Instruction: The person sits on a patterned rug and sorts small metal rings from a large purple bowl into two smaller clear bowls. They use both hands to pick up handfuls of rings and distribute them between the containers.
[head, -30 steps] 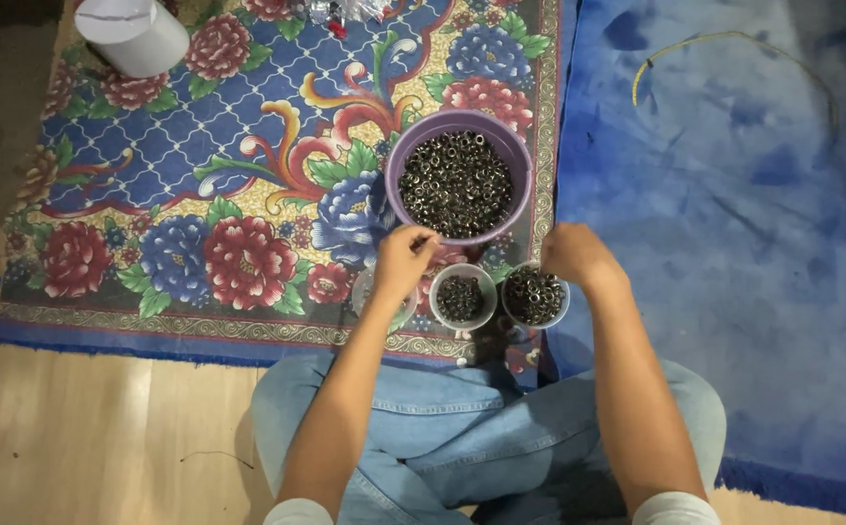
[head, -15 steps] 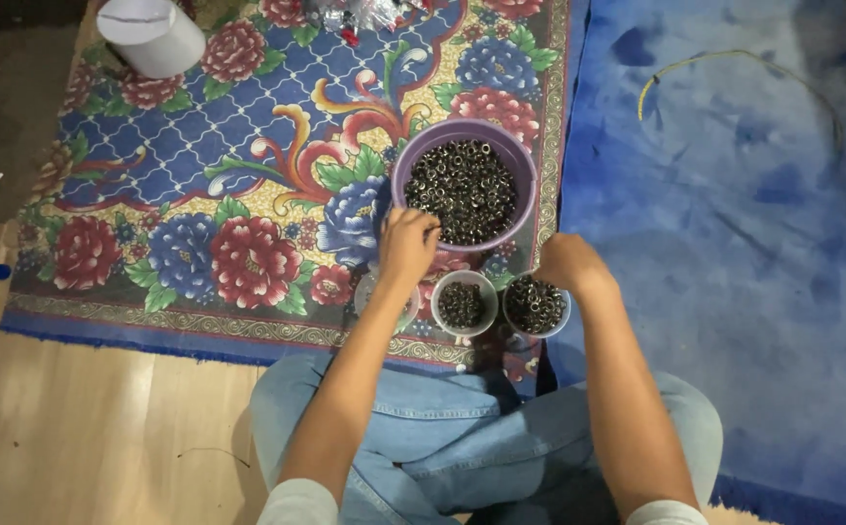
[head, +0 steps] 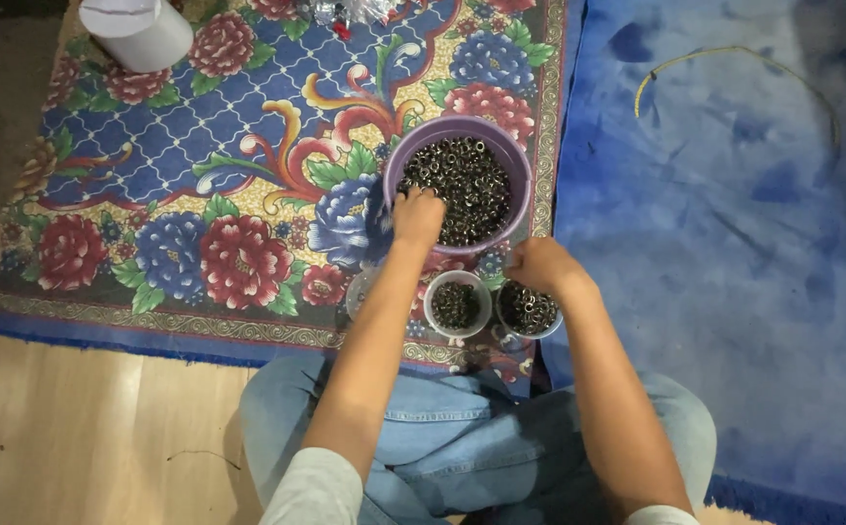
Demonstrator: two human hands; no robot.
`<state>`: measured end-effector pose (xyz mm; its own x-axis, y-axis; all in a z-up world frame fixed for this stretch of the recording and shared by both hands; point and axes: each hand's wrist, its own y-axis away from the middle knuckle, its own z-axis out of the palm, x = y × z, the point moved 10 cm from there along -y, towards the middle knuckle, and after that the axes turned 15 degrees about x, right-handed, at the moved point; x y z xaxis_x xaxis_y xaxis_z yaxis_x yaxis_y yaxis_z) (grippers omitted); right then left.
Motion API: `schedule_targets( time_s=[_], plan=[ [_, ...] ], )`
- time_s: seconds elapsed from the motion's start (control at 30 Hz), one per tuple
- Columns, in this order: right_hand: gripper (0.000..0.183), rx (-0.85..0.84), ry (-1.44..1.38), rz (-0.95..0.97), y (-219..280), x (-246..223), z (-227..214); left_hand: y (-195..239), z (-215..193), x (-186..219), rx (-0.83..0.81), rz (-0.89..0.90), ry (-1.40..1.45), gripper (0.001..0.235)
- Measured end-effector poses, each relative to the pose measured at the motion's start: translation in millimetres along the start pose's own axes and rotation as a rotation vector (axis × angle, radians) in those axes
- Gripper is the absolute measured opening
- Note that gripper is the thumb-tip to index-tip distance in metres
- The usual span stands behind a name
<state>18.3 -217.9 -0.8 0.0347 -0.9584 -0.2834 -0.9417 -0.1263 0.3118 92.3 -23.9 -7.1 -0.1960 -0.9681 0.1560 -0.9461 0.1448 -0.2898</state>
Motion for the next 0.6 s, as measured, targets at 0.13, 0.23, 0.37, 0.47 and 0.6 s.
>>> schedule_targets(
  time_s=[0.13, 0.23, 0.37, 0.47, 0.6],
  plan=[
    [0.031, -0.003, -0.011, -0.014, 3.8, -8.7, -8.2, 0.1, -2.6, -0.7, 0.042, 0.048, -0.076, 0.025],
    [0.031, 0.000, -0.012, -0.055, 2.2, -10.2, -6.0, 0.3, 7.3, -8.1, -0.003, 0.064, -0.012, 0.013],
    [0.029, 0.027, -0.030, -0.063, 1.0, -9.5, -4.7, 0.0, -7.6, -16.9, -0.024, 0.008, 0.151, 0.004],
    [0.027, 0.054, -0.089, -0.076, 6.0, -22.4, -16.9, 1.2, -28.0, -20.3, 0.022, -0.057, 0.406, 0.006],
    [0.026, 0.211, -0.329, -0.262, 20.2, -75.4, -68.2, 23.9, -73.7, -17.0, 0.055, -0.161, 0.736, 0.013]
  ],
)
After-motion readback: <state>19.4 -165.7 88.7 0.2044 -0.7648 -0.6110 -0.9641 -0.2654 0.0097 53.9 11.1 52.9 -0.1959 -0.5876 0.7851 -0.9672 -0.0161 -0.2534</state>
